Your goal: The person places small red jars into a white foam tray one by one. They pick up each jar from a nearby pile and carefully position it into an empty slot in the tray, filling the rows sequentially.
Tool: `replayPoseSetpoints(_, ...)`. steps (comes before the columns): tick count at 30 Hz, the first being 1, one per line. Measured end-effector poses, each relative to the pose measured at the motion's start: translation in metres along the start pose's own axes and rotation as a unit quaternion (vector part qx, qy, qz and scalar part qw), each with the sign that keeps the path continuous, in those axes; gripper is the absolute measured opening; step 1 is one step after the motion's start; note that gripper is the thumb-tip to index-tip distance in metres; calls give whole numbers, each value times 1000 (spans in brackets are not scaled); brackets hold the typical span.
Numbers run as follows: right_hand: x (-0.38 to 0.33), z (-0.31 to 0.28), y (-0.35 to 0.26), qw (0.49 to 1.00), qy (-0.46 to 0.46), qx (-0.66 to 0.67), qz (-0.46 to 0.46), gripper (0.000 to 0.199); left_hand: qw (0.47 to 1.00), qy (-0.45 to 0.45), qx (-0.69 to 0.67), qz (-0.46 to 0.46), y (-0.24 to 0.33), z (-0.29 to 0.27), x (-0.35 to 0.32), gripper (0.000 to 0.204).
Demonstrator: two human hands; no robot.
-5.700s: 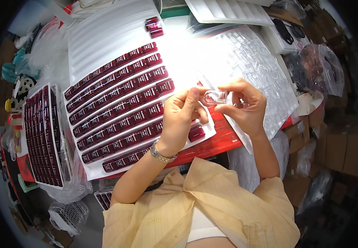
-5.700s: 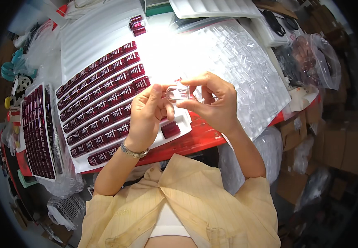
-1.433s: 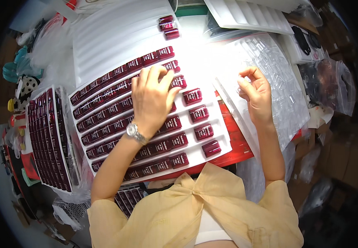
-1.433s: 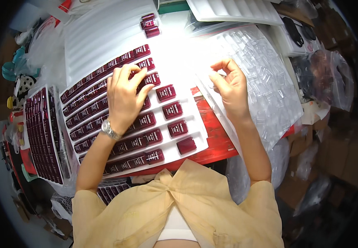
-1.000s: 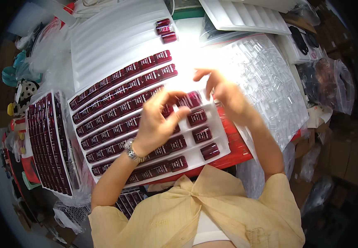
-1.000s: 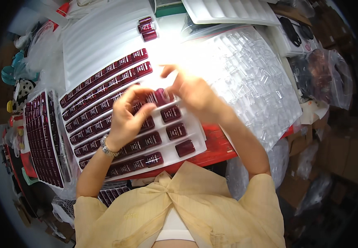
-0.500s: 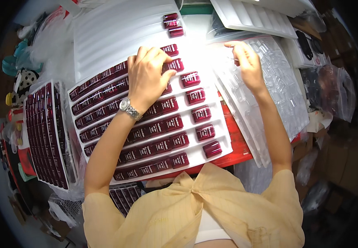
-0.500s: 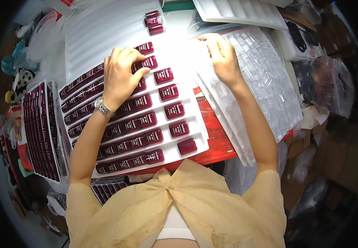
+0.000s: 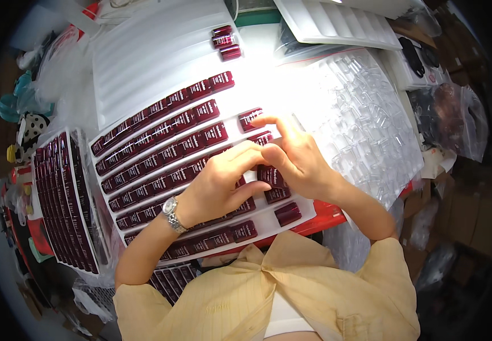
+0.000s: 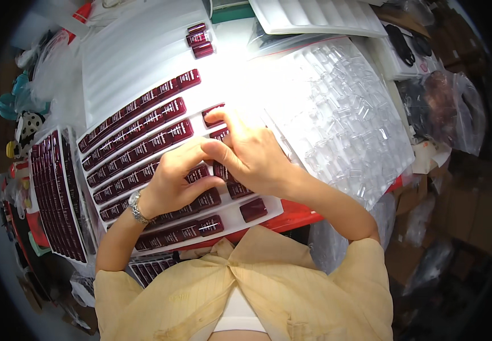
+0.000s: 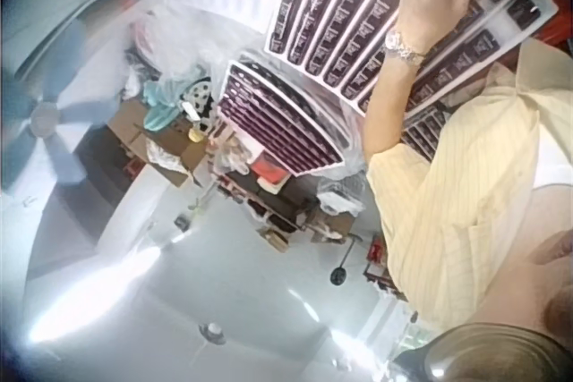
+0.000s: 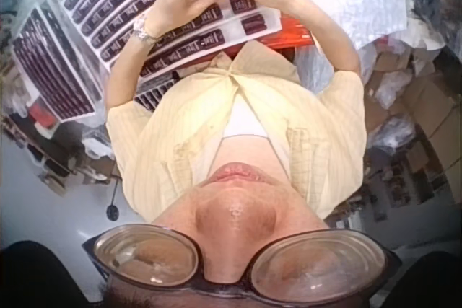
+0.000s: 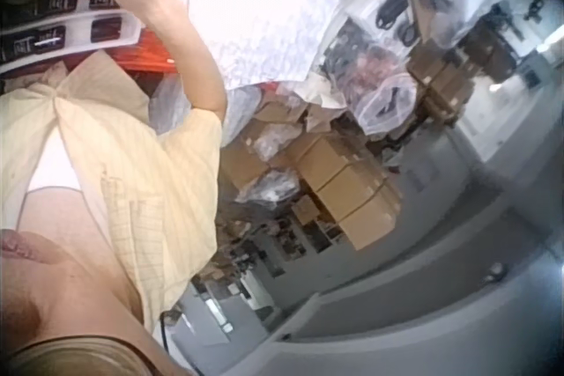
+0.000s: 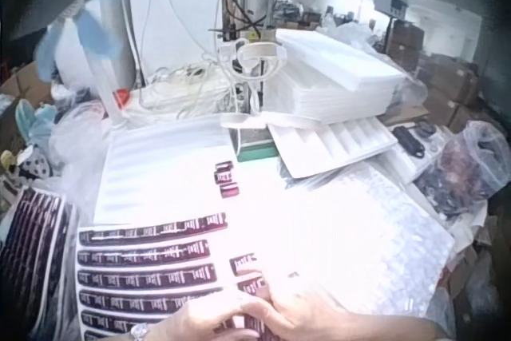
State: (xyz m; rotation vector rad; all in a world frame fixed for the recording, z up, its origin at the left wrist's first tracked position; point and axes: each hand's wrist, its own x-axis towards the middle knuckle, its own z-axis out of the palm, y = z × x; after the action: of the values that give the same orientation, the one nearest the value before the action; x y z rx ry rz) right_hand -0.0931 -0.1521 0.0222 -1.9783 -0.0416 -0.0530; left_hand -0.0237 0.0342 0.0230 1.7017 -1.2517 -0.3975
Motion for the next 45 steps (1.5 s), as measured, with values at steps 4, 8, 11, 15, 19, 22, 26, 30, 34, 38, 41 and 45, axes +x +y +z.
replayPoseSetpoints(4,26,-34,23,966,95,-239,29,31,967,162,180,-81,-30,-17,20,30)
replayPoseSetpoints(8,26,-37,82,876,58,-455,-150,28,923,170,340,-57,-63,-11,49,26)
replayPoseSetpoints(11,28,-42,89,940,75,-323,-76,23,902,162,395,-66,-64,-14,55,25)
replayPoseSetpoints(15,39,-59,72,992,112,41,43,22,903,173,376,-113,-86,-46,49,31)
replayPoseSetpoints(19,55,-50,35,925,71,372,26,27,924,183,331,-50,-87,-49,50,31)
replayPoseSetpoints(22,56,-32,25,926,54,374,13,29,985,137,74,-75,-55,-35,47,26)
replayPoseSetpoints(26,52,-24,14,958,40,281,42,28,985,153,37,-71,-51,-20,39,28)
replayPoseSetpoints(30,48,-30,23,967,52,233,85,27,954,135,266,28,-49,-24,40,32)
replayPoseSetpoints(34,43,-31,21,974,28,184,132,24,927,93,353,84,-41,-24,43,32)
replayPoseSetpoints(38,44,-29,32,954,-5,293,69,37,963,110,245,22,-44,-33,44,29)
replayPoseSetpoints(41,57,-64,71,961,181,-205,-38,47,944,157,286,-47,-67,-44,51,28)
replayPoseSetpoints(45,54,-55,120,761,212,-609,-68,47,878,148,450,-65,-88,-27,78,25)
